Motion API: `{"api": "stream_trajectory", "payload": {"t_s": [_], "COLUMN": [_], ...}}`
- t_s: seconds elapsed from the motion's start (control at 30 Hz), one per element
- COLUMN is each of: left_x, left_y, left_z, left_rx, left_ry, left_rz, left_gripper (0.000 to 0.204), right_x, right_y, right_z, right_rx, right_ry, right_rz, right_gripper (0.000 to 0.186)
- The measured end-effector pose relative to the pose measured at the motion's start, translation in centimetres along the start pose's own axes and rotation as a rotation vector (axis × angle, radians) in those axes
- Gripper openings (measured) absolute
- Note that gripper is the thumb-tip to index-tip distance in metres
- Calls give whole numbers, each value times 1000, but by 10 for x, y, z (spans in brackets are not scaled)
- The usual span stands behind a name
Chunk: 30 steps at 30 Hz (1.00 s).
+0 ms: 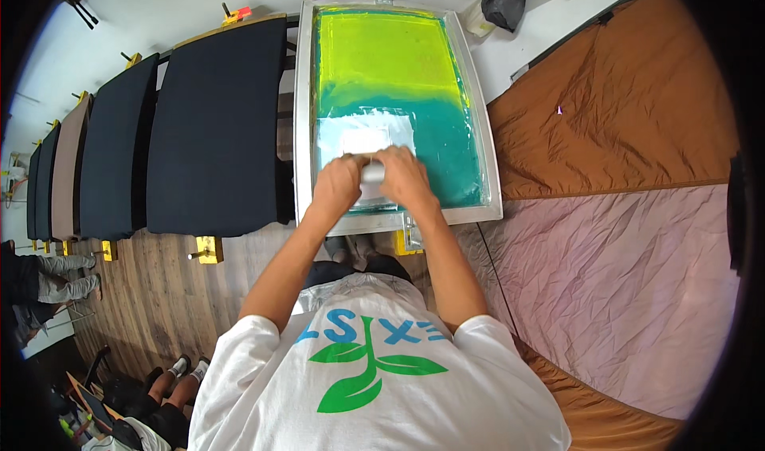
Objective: The recorder is screen printing a design onto a garment using a squeegee and ink.
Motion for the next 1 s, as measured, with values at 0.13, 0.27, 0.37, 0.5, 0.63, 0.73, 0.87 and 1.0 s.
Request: {"api": "stream_trajectory", "payload": {"t_s": [0.13, 0.27, 0.37, 0.5, 0.63, 0.73, 0.87, 1.0], "left_x": [0, -6, -9, -18, -11, -5, -11, -13], "left_y": [49, 78, 66, -3, -86, -104, -113, -108], "left_z": [-7, -14, -15, -3, 10, 21, 15, 13], "left_rx": [25, 3, -54, -17, -30, -37, -77, -102], "left_ry": [84, 74, -22, -203, -229, -235, -182, -181], "left_rz": [11, 67, 230, 120, 131, 120, 161, 152], "left_gripper": [33, 37, 37, 25, 24, 23, 18, 23], "right_x": [5, 6, -8, -22, -28, -18, -19, -21], "right_y": [47, 71, 56, -8, -73, -93, -108, -106], "right_z": [21, 37, 38, 12, -23, -28, -36, -34], "right_rx": [-16, -25, -82, -63, -2, 10, 61, 80], "right_ry": [-31, -58, -53, -44, 38, 85, 90, 65], "right_rz": [-71, -13, 21, 139, 171, 281, 392, 373], "right_gripper": [45, 41, 23, 24, 27, 29, 29, 29]}}
Point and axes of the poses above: each hand's wrist, its own y-axis away from the middle knuckle, its own x-axis out of the palm, z = x × y, the point moved 7 cm from there along -y, towards the middle knuckle, and after that the axes turned 15 degrees about -x, right-handed, at the moved point
